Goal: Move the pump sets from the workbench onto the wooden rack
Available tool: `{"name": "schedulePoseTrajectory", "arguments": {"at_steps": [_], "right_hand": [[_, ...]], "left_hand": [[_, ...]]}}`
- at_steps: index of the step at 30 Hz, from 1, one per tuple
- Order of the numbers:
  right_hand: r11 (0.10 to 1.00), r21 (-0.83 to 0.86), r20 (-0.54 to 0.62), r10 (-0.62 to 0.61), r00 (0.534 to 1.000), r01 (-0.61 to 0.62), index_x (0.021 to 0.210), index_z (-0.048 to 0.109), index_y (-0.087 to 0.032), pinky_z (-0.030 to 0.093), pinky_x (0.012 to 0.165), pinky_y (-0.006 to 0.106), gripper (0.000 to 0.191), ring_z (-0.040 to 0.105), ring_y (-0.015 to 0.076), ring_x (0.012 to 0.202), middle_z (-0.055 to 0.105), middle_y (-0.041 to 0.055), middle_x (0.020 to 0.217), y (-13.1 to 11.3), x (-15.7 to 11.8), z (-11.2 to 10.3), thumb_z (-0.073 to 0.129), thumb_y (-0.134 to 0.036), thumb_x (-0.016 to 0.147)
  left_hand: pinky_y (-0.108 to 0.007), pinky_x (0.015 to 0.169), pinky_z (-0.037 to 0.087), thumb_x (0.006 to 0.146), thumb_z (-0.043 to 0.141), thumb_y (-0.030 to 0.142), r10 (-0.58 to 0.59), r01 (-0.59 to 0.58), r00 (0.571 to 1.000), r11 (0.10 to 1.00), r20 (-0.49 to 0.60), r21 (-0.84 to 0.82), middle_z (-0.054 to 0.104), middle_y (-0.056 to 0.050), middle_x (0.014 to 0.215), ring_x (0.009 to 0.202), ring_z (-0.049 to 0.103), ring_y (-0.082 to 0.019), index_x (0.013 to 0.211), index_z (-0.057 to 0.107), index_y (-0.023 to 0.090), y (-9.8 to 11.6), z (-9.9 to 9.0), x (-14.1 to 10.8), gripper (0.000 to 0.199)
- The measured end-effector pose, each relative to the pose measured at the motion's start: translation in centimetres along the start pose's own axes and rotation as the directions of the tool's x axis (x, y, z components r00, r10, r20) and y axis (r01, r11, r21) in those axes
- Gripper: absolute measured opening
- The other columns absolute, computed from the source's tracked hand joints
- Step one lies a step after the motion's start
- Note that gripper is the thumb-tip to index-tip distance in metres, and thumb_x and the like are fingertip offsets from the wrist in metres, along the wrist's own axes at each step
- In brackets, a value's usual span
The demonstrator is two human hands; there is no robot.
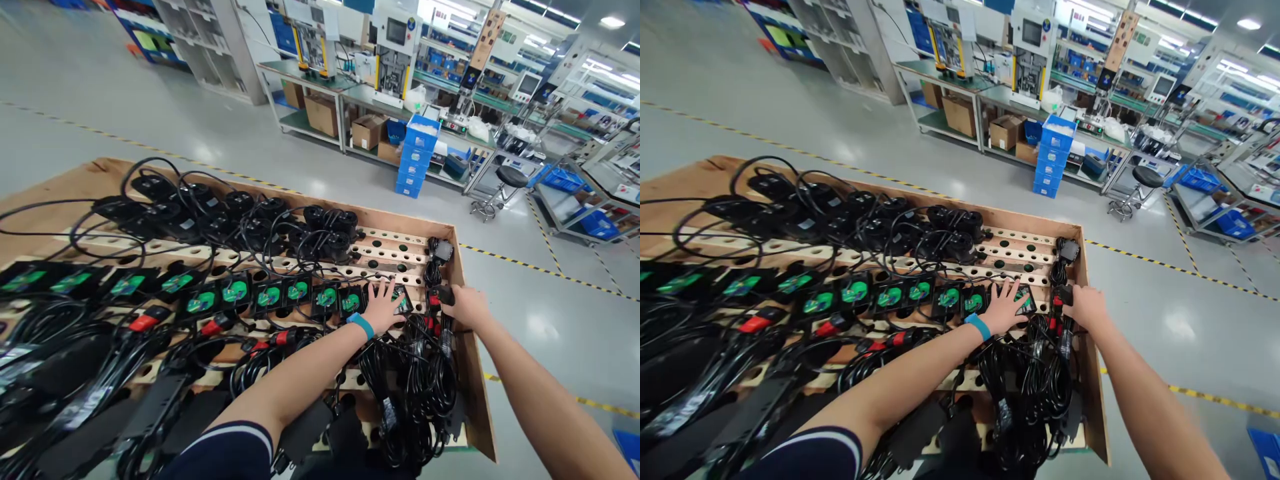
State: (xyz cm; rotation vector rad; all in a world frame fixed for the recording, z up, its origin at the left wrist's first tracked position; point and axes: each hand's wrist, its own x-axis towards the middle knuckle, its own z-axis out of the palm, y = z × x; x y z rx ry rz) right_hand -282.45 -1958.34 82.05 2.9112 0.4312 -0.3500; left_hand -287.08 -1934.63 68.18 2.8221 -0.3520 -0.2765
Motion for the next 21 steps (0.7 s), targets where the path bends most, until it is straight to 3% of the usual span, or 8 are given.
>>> {"name": "schedulePoseTrajectory", "arguments": {"at_steps": [3,7,11,14,17,19,21], "right_hand": [[0.958,0.286,0.042,0.027,0.999,-0.038,0.105,0.069,-0.019,0.042,0.064,0.030,0.035,0.063,0.0220,0.076,0.070,0.0054,0.083,1.8,-2.9,-3.6,0.065,-0.046,0.083],[0.835,0.514,0.040,0.203,0.978,-0.194,0.106,0.070,-0.019,0.042,0.054,0.028,0.047,0.059,0.0182,0.057,0.063,0.0005,0.064,4.5,-7.0,-8.5,0.061,-0.058,0.083],[0.665,0.725,-0.097,0.360,0.928,-0.182,0.093,0.068,-0.016,0.043,0.045,0.027,0.049,0.058,0.0178,0.048,0.061,0.0009,0.058,5.0,-8.8,-11.8,0.066,-0.063,0.078],[0.604,0.795,-0.283,0.455,0.844,-0.059,0.085,0.067,-0.016,0.043,0.041,0.025,0.043,0.058,0.0175,0.045,0.061,0.0020,0.058,4.2,-8.2,-13.2,0.071,-0.057,0.074],[0.554,0.826,-0.449,0.535,0.716,0.103,0.086,0.067,-0.015,0.046,0.038,0.025,0.039,0.057,0.0164,0.044,0.060,0.0012,0.061,3.8,-6.2,-14.3,0.075,-0.051,0.072],[0.495,0.840,-0.511,0.583,0.632,0.222,0.087,0.067,-0.014,0.049,0.038,0.026,0.039,0.054,0.0145,0.046,0.059,0.0011,0.066,3.8,-4.4,-15.1,0.077,-0.049,0.071],[0.426,0.850,-0.524,0.616,0.588,0.310,0.088,0.066,-0.013,0.049,0.038,0.025,0.039,0.052,0.0128,0.049,0.058,0.0017,0.069,3.8,-2.5,-16.0,0.076,-0.048,0.072]], "left_hand": [[-0.080,0.112,0.005,0.087,0.062,0.063,0.035,-0.035,0.999,0.999,0.008,-0.008,0.012,-0.017,0.169,0.151,0.009,-0.052,0.152,0.045,0.032,-0.6,0.0,-0.1,0.074],[-0.080,0.112,0.009,0.088,0.066,0.055,0.101,-0.100,0.994,0.994,0.039,-0.043,0.015,-0.017,0.168,0.150,0.019,-0.050,0.149,0.048,0.033,-1.3,-0.6,-0.3,0.067],[-0.078,0.114,0.007,0.088,0.069,0.048,0.138,-0.138,0.990,0.989,-0.003,-0.044,0.016,-0.017,0.168,0.151,0.016,-0.046,0.147,0.050,0.031,-1.4,-0.7,-0.9,0.064],[-0.076,0.116,0.004,0.089,0.069,0.043,0.132,-0.134,0.991,0.990,-0.032,-0.048,0.018,-0.014,0.168,0.152,0.018,-0.042,0.145,0.052,0.033,-1.3,-0.7,-1.4,0.059],[-0.074,0.117,0.005,0.089,0.070,0.039,0.128,-0.131,0.990,0.990,-0.059,-0.051,0.023,-0.013,0.167,0.152,0.020,-0.039,0.141,0.055,0.033,-1.1,-0.8,-1.7,0.055],[-0.073,0.117,0.007,0.087,0.072,0.038,0.123,-0.126,0.991,0.990,-0.061,-0.056,0.023,-0.013,0.167,0.151,0.021,-0.039,0.140,0.056,0.033,-1.1,-0.9,-1.8,0.055],[-0.073,0.117,0.008,0.085,0.074,0.036,0.118,-0.121,0.992,0.991,-0.048,-0.060,0.022,-0.014,0.167,0.151,0.022,-0.041,0.139,0.057,0.032,-1.1,-1.0,-1.9,0.057]]}}
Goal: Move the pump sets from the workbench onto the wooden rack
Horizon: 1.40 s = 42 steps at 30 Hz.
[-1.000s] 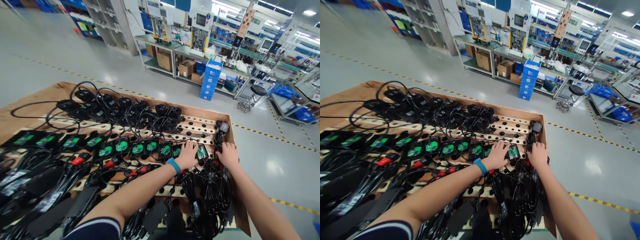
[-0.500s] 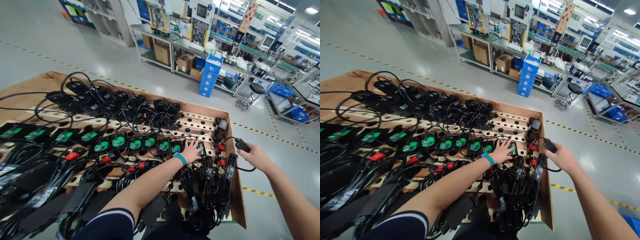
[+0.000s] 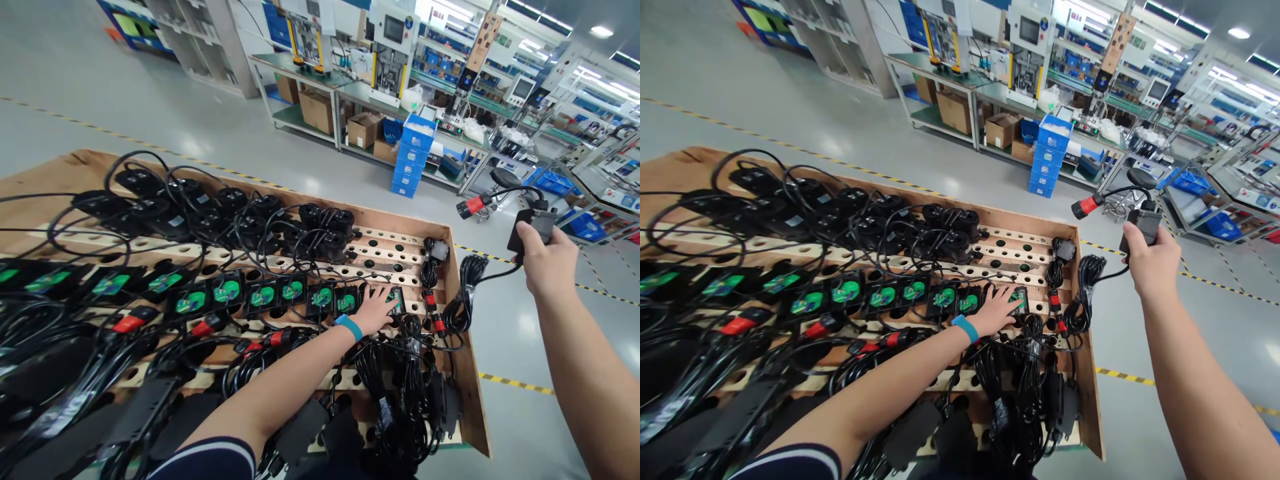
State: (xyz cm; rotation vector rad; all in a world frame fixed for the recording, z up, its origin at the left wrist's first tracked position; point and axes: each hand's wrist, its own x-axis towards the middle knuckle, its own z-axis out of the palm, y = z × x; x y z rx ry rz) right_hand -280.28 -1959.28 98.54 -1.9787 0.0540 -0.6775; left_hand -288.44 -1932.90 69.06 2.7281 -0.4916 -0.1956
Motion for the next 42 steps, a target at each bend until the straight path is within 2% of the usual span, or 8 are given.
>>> {"name": "schedulePoseTrajectory", "arguments": {"at_steps": [11,14,18,21,28,32,35,42], "right_hand": [[0.996,0.045,0.326,-0.083,0.942,0.072,0.116,0.064,-0.012,0.055,0.060,0.029,0.056,0.056,0.0149,0.067,0.065,0.0041,0.086,5.1,1.8,13.5,0.066,-0.054,0.080],[0.978,-0.055,0.487,-0.150,0.860,0.202,0.133,0.060,-0.012,0.054,0.086,0.036,0.064,0.063,0.0211,0.089,0.069,0.0086,0.106,8.1,0.8,16.9,0.066,-0.047,0.079],[0.867,-0.295,0.749,-0.052,0.660,0.402,0.144,0.055,-0.020,0.049,0.095,0.030,0.059,0.065,0.0207,0.104,0.070,0.0057,0.118,11.7,-0.4,20.0,0.060,-0.035,0.087],[0.765,-0.452,0.765,0.066,0.641,0.460,0.125,0.069,-0.018,0.049,0.092,0.031,0.040,0.066,0.0239,0.104,0.072,0.0096,0.111,13.7,-0.7,21.6,0.061,-0.033,0.090],[0.592,-0.650,0.648,0.104,0.754,0.477,0.108,0.073,-0.015,0.039,0.102,0.055,0.048,0.054,0.0356,0.120,0.066,0.0182,0.117,14.9,-2.0,21.5,0.039,-0.049,0.103],[0.480,-0.602,0.754,0.079,0.652,0.638,0.141,0.055,-0.022,0.039,0.100,0.058,0.075,0.047,0.0412,0.127,0.043,0.0204,0.149,14.3,-5.3,19.6,0.055,-0.075,0.087],[0.359,-0.601,0.789,0.127,0.601,0.714,0.148,0.042,-0.018,0.047,0.092,0.052,0.097,0.054,0.0422,0.119,0.019,0.0270,0.160,14.8,-7.6,18.8,0.078,-0.066,0.072],[0.386,-0.559,0.800,0.018,0.600,0.734,0.108,0.053,-0.013,0.050,0.068,0.032,0.031,0.068,0.0210,0.080,0.017,0.0288,0.158,17.1,-9.6,18.5,0.066,-0.032,0.088]], "left_hand": [[-0.076,0.117,0.008,0.080,0.078,0.031,0.010,-0.011,1.000,1.000,-0.021,-0.009,0.024,-0.016,0.165,0.149,0.026,-0.044,0.134,0.061,0.027,0.2,-0.1,-1.0,0.057],[-0.076,0.117,0.009,0.078,0.079,0.031,0.007,-0.008,0.999,1.000,-0.049,-0.019,0.030,-0.016,0.162,0.146,0.031,-0.043,0.130,0.064,0.026,0.3,-0.2,-1.4,0.054],[-0.076,0.117,0.013,0.078,0.079,0.032,0.013,-0.014,0.995,1.000,-0.094,-0.012,0.034,-0.017,0.160,0.144,0.034,-0.043,0.124,0.066,0.024,0.2,0.0,-1.6,0.048],[-0.075,0.117,0.015,0.078,0.079,0.033,0.011,-0.011,0.995,1.000,-0.100,-0.008,0.034,-0.018,0.160,0.144,0.034,-0.043,0.122,0.066,0.023,0.0,0.3,-1.7,0.047],[-0.074,0.118,0.013,0.078,0.080,0.038,0.002,-0.004,0.994,1.000,-0.105,-0.020,0.031,-0.017,0.161,0.146,0.032,-0.043,0.125,0.064,0.024,-0.4,1.2,-1.6,0.051],[-0.073,0.119,0.010,0.079,0.079,0.034,0.009,-0.013,0.993,0.999,-0.117,-0.034,0.032,-0.016,0.160,0.146,0.031,-0.041,0.125,0.063,0.024,-0.3,0.9,-1.8,0.049],[-0.072,0.119,0.011,0.079,0.078,0.036,0.014,-0.019,0.994,0.999,-0.111,-0.043,0.031,-0.016,0.161,0.146,0.030,-0.041,0.124,0.063,0.023,-0.3,0.7,-1.8,0.049],[-0.068,0.119,0.015,0.077,0.080,0.038,-0.012,0.008,0.989,1.000,-0.148,-0.024,0.028,-0.020,0.161,0.147,0.028,-0.041,0.123,0.065,0.024,0.0,0.9,-1.8,0.050]]}}
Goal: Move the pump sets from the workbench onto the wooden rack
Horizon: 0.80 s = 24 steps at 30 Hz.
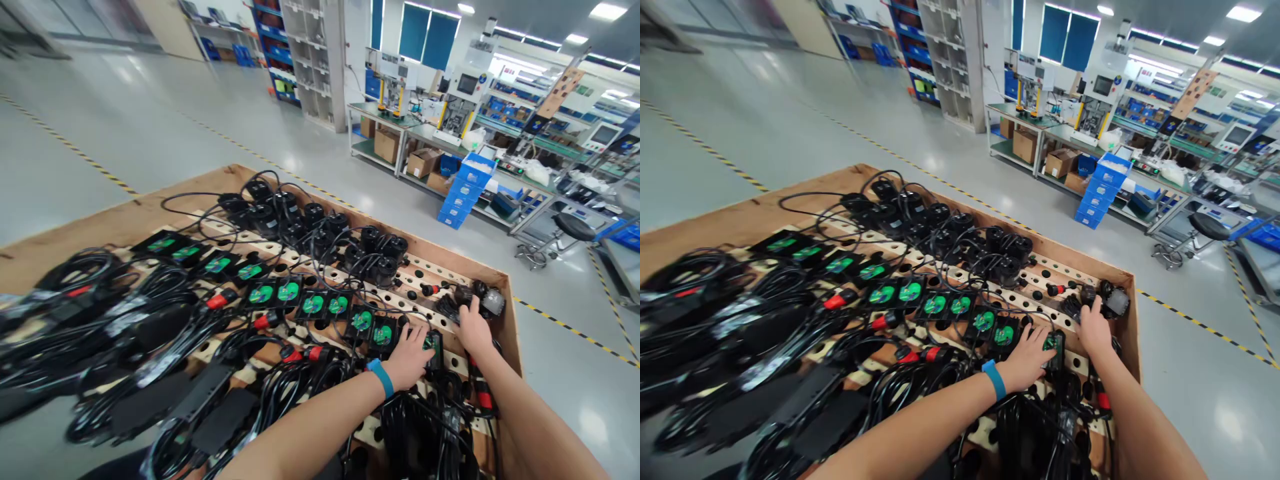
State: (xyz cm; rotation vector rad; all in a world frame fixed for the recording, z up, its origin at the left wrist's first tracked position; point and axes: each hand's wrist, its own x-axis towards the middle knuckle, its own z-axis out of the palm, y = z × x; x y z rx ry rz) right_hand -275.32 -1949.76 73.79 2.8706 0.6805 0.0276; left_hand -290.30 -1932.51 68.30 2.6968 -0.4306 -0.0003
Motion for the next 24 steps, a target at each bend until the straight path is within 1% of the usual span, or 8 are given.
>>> {"name": "schedulePoseTrajectory", "arguments": {"at_steps": [4,7,9,12,15,18,21,24], "right_hand": [[0.990,0.120,-0.173,0.095,0.980,-0.075,0.102,0.052,-0.013,0.050,0.065,0.036,0.031,0.067,0.0232,0.078,0.024,0.0265,0.155,1.1,1.2,0.2,0.058,-0.042,0.092],[0.939,0.333,-0.346,0.205,0.915,-0.085,0.095,0.051,-0.016,0.052,0.079,0.040,0.033,0.063,0.0345,0.104,0.033,0.0269,0.149,1.3,3.8,0.2,0.063,-0.045,0.086],[0.894,0.446,-0.396,0.249,0.884,-0.052,0.092,0.050,-0.017,0.051,0.088,0.041,0.031,0.055,0.0372,0.119,0.042,0.0261,0.140,0.8,5.4,0.5,0.065,-0.043,0.084],[0.887,0.456,-0.346,0.252,0.904,-0.073,0.095,0.052,-0.016,0.050,0.091,0.040,0.033,0.056,0.0357,0.118,0.045,0.0253,0.137,-0.8,6.4,1.6,0.063,-0.046,0.088],[0.966,0.218,-0.237,0.193,0.952,-0.142,0.106,0.056,-0.010,0.051,0.083,0.042,0.037,0.062,0.0339,0.101,0.031,0.0271,0.151,-2.8,5.8,2.5,0.057,-0.046,0.094],[0.987,-0.016,-0.197,0.154,0.968,-0.160,0.122,0.054,-0.006,0.050,0.081,0.044,0.045,0.060,0.0373,0.104,0.016,0.0310,0.158,-4.4,4.7,2.7,0.054,-0.043,0.097],[0.986,-0.039,-0.161,0.156,0.975,-0.164,0.145,0.039,-0.003,0.049,0.083,0.045,0.067,0.058,0.0394,0.110,0.004,0.0331,0.161,-5.3,3.6,2.6,0.056,-0.045,0.095],[0.974,-0.021,-0.126,0.220,0.967,-0.224,0.160,0.015,-0.011,0.048,0.084,0.049,0.087,0.056,0.0399,0.113,0.000,0.0309,0.162,-5.8,2.3,2.9,0.057,-0.048,0.094]], "left_hand": [[-0.069,0.115,0.021,0.078,0.079,0.041,0.041,-0.040,0.999,0.998,-0.010,0.038,0.038,-0.021,0.154,0.142,0.036,-0.041,0.118,0.068,0.023,0.1,-0.3,-0.2,0.045],[-0.069,0.113,0.025,0.079,0.077,0.041,0.059,-0.057,0.998,0.996,-0.025,0.070,0.044,-0.021,0.147,0.138,0.041,-0.041,0.115,0.070,0.024,0.0,-0.6,-0.3,0.040],[-0.068,0.113,0.027,0.079,0.077,0.041,0.064,-0.061,0.997,0.995,-0.036,0.080,0.046,-0.020,0.144,0.136,0.042,-0.040,0.114,0.070,0.024,0.0,-0.7,-0.4,0.039],[-0.066,0.114,0.028,0.080,0.076,0.042,0.074,-0.070,0.996,0.995,-0.049,0.077,0.044,-0.019,0.146,0.138,0.040,-0.038,0.115,0.069,0.026,-0.1,-0.5,-0.6,0.040],[-0.068,0.116,0.024,0.080,0.076,0.041,0.066,-0.064,0.997,0.997,-0.041,0.053,0.041,-0.018,0.150,0.143,0.035,-0.039,0.118,0.068,0.026,-0.3,-0.1,-0.7,0.041],[-0.069,0.118,0.019,0.082,0.074,0.041,0.064,-0.064,0.998,0.998,-0.012,0.014,0.036,-0.019,0.155,0.147,0.030,-0.039,0.123,0.067,0.026,-0.5,0.1,-0.7,0.045],[-0.069,0.119,0.017,0.083,0.072,0.040,0.062,-0.062,0.998,0.998,0.020,-0.012,0.030,-0.019,0.160,0.149,0.026,-0.040,0.129,0.064,0.027,-0.5,-0.4,-0.8,0.049],[-0.069,0.119,0.018,0.082,0.069,0.035,0.053,-0.052,0.997,0.998,0.060,-0.021,0.029,-0.018,0.161,0.148,0.028,-0.042,0.127,0.065,0.027,-0.4,-1.1,-0.8,0.046]]}}
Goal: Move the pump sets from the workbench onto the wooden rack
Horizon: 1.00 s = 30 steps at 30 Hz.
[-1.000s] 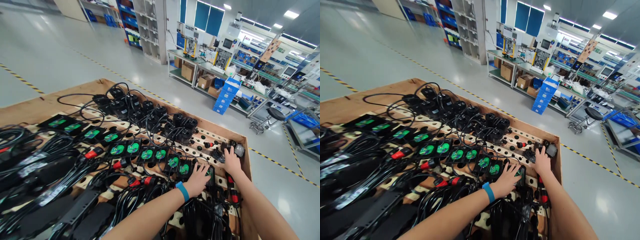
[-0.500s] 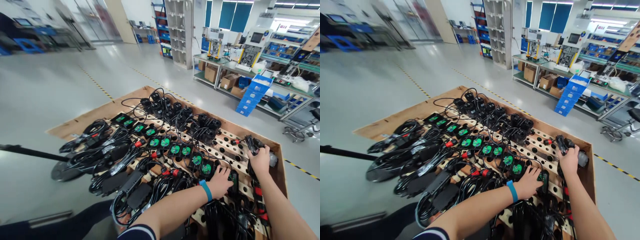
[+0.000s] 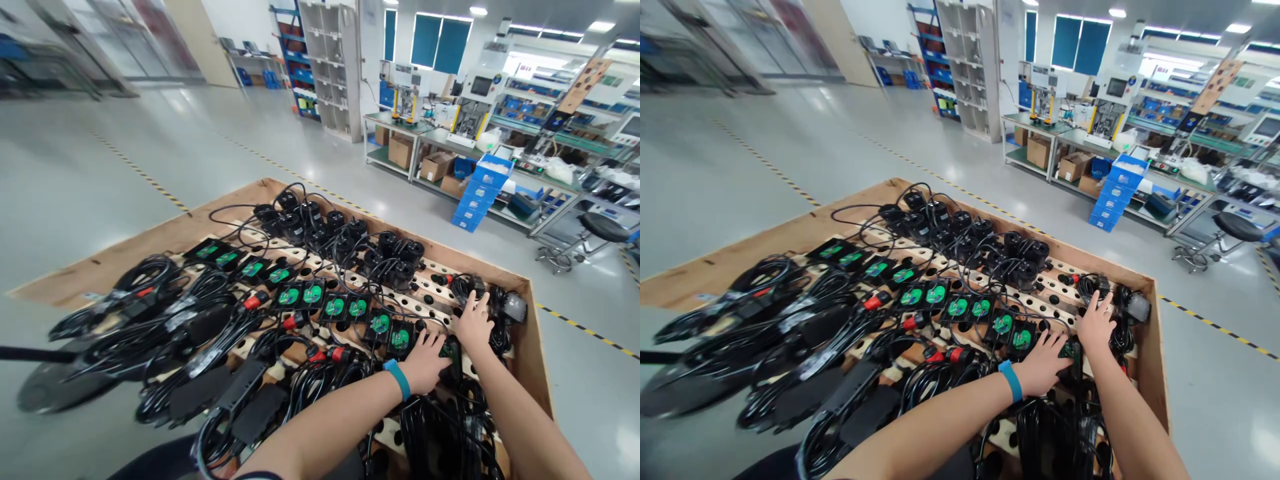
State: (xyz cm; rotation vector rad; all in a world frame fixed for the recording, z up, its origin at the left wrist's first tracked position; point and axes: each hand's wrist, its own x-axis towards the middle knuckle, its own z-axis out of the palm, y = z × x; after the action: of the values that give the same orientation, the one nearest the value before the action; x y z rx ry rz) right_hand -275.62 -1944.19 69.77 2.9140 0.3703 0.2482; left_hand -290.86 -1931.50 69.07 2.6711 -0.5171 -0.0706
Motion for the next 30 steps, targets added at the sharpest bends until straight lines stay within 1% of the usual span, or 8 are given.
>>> {"name": "schedulePoseTrajectory", "arguments": {"at_steps": [5,9,11,14,18,21,26,30], "right_hand": [[0.997,0.028,0.022,0.072,0.997,-0.073,0.161,0.015,-0.012,0.046,0.087,0.048,0.078,0.056,0.0371,0.113,0.027,0.0304,0.154,0.2,-0.8,0.6,0.051,-0.034,0.096],[0.994,0.098,0.077,-0.049,0.996,0.041,0.159,0.018,-0.007,0.043,0.095,0.049,0.079,0.049,0.0383,0.124,0.033,0.0289,0.153,1.4,-0.9,-0.2,0.055,-0.035,0.095],[0.991,0.125,0.014,-0.050,0.999,0.048,0.157,0.022,-0.003,0.041,0.098,0.051,0.078,0.046,0.0396,0.127,0.037,0.0293,0.149,1.6,-1.8,-1.1,0.056,-0.035,0.095],[0.958,0.240,-0.173,-0.117,0.978,0.157,0.148,0.037,-0.001,0.036,0.105,0.051,0.061,0.043,0.0375,0.129,0.046,0.0259,0.143,0.4,-4.5,-2.5,0.049,-0.034,0.098],[0.691,0.423,-0.159,-0.581,0.798,0.587,0.125,0.062,-0.009,0.035,0.110,0.041,0.038,0.050,0.0291,0.121,0.060,0.0168,0.129,-3.7,-8.4,-4.1,0.048,-0.034,0.100],[0.628,0.449,-0.058,-0.689,0.723,0.635,0.136,0.057,-0.008,0.032,0.114,0.042,0.051,0.043,0.0314,0.132,0.051,0.0170,0.144,-7.7,-9.8,-4.8,0.060,-0.040,0.095],[0.738,0.418,0.039,-0.598,0.801,0.530,0.156,0.033,-0.010,0.028,0.114,0.051,0.089,0.031,0.0353,0.141,0.037,0.0194,0.155,-12.9,-9.3,-4.2,0.061,-0.063,0.090],[0.842,0.334,0.073,-0.470,0.880,0.423,0.159,0.030,-0.024,0.032,0.105,0.057,0.092,0.028,0.0389,0.141,0.033,0.0179,0.156,-15.3,-9.6,-3.6,0.059,-0.073,0.086]], "left_hand": [[-0.069,0.119,0.016,0.080,0.068,0.028,-0.010,0.010,1.000,1.000,0.023,-0.007,0.028,-0.017,0.163,0.149,0.026,-0.043,0.122,0.068,0.024,0.1,0.0,0.4,0.042],[-0.069,0.120,0.015,0.081,0.072,0.037,-0.019,0.020,0.999,0.999,0.032,-0.033,0.020,-0.016,0.166,0.152,0.016,-0.045,0.132,0.061,0.025,0.5,0.4,-0.1,0.054],[-0.068,0.118,0.021,0.082,0.071,0.047,-0.010,0.011,0.999,0.999,0.041,-0.035,0.022,-0.019,0.165,0.151,0.018,-0.046,0.139,0.055,0.024,0.5,-0.5,-1.3,0.064],[-0.056,0.110,0.039,0.086,0.065,0.058,-0.058,0.059,0.998,0.998,-0.013,0.010,0.048,-0.021,0.145,0.136,0.044,-0.040,0.135,0.055,0.018,-1.1,-3.5,-4.3,0.064],[-0.047,0.093,0.049,0.087,0.062,0.060,-0.384,0.395,0.919,0.899,-0.092,0.192,0.064,-0.017,0.107,0.105,0.060,-0.034,0.108,0.065,0.011,-6.8,-8.8,-9.1,0.053],[-0.050,0.101,0.045,0.076,0.073,0.066,-0.497,0.504,0.861,0.810,-0.105,0.299,0.062,-0.023,0.117,0.114,0.057,-0.038,0.117,0.063,0.006,-12.0,-10.7,-11.2,0.073],[-0.058,0.121,0.020,0.047,0.087,0.073,-0.455,0.474,0.880,0.830,-0.135,0.292,0.038,-0.029,0.152,0.144,0.030,-0.047,0.147,0.043,0.009,-16.8,-8.5,-11.6,0.126],[-0.061,0.122,0.016,0.047,0.086,0.075,-0.473,0.488,0.873,0.845,-0.120,0.218,0.042,-0.028,0.151,0.145,0.031,-0.045,0.146,0.044,0.010,-17.8,-7.6,-11.7,0.126]]}}
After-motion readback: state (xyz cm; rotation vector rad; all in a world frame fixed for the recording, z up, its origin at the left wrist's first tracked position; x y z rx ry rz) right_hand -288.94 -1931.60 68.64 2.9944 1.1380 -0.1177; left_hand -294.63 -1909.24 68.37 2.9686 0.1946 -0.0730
